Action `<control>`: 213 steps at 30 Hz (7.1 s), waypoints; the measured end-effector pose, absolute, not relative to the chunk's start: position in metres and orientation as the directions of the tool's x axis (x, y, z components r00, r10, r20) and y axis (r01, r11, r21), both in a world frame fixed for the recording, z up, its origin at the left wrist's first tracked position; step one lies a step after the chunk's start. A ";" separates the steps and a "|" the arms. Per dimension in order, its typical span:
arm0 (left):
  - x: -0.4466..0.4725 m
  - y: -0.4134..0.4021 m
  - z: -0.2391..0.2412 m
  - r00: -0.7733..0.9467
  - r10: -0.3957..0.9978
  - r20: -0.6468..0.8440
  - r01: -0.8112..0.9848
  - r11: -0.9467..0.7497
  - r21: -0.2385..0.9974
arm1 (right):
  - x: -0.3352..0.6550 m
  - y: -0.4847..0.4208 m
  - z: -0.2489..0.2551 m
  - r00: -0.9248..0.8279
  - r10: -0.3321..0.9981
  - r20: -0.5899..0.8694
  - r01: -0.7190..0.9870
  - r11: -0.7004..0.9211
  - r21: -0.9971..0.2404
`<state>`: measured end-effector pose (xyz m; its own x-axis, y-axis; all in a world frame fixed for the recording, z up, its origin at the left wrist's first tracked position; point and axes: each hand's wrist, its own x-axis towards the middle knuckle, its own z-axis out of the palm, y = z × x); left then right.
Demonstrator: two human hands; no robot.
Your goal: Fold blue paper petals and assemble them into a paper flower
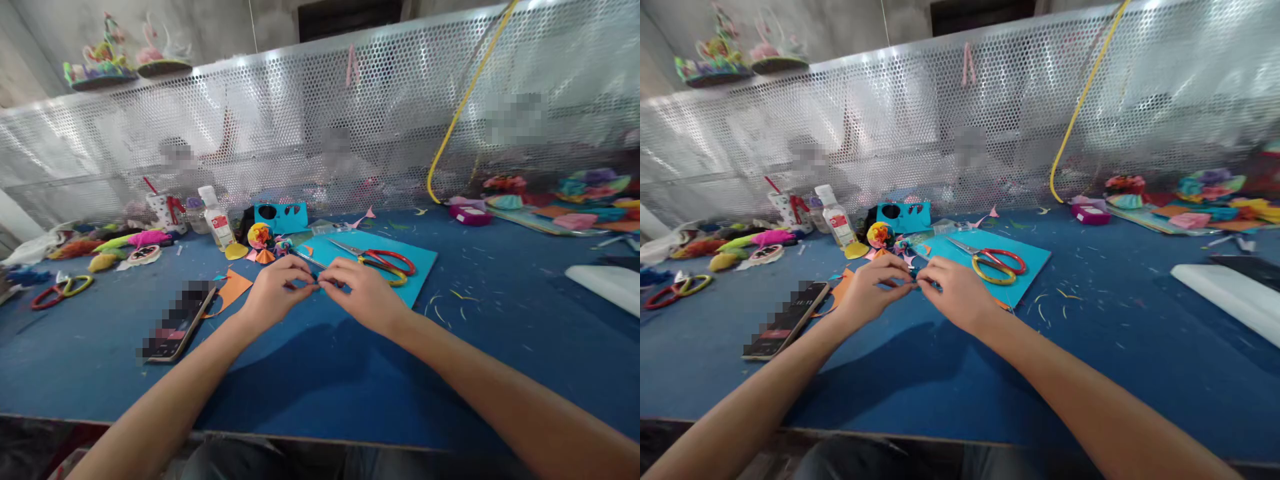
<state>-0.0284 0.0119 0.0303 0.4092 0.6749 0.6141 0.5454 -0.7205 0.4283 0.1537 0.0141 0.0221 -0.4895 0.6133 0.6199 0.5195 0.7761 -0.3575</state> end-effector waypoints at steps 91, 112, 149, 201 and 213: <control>-0.021 0.009 0.030 0.338 0.561 0.756 0.433 -0.805 0.405 | 0.153 0.018 0.026 -0.291 0.864 0.412 -0.141 0.387 -0.911; -0.021 0.010 0.029 0.208 0.720 0.662 0.365 -0.685 0.631 | 0.154 0.021 0.022 -0.355 0.660 0.662 0.160 0.740 -0.653; -0.019 0.006 0.033 0.225 0.910 0.349 0.197 -0.393 0.898 | 0.149 0.018 0.021 -0.309 0.815 0.490 0.124 0.545 -0.829; -0.022 0.011 0.024 0.263 0.863 0.432 0.483 -0.505 0.715 | 0.156 0.024 0.023 -0.424 0.686 0.591 0.427 0.727 -0.537; -0.024 0.011 0.029 0.243 0.860 0.448 0.463 -0.509 0.726 | 0.155 0.021 0.022 -0.384 0.682 0.622 0.523 0.716 -0.462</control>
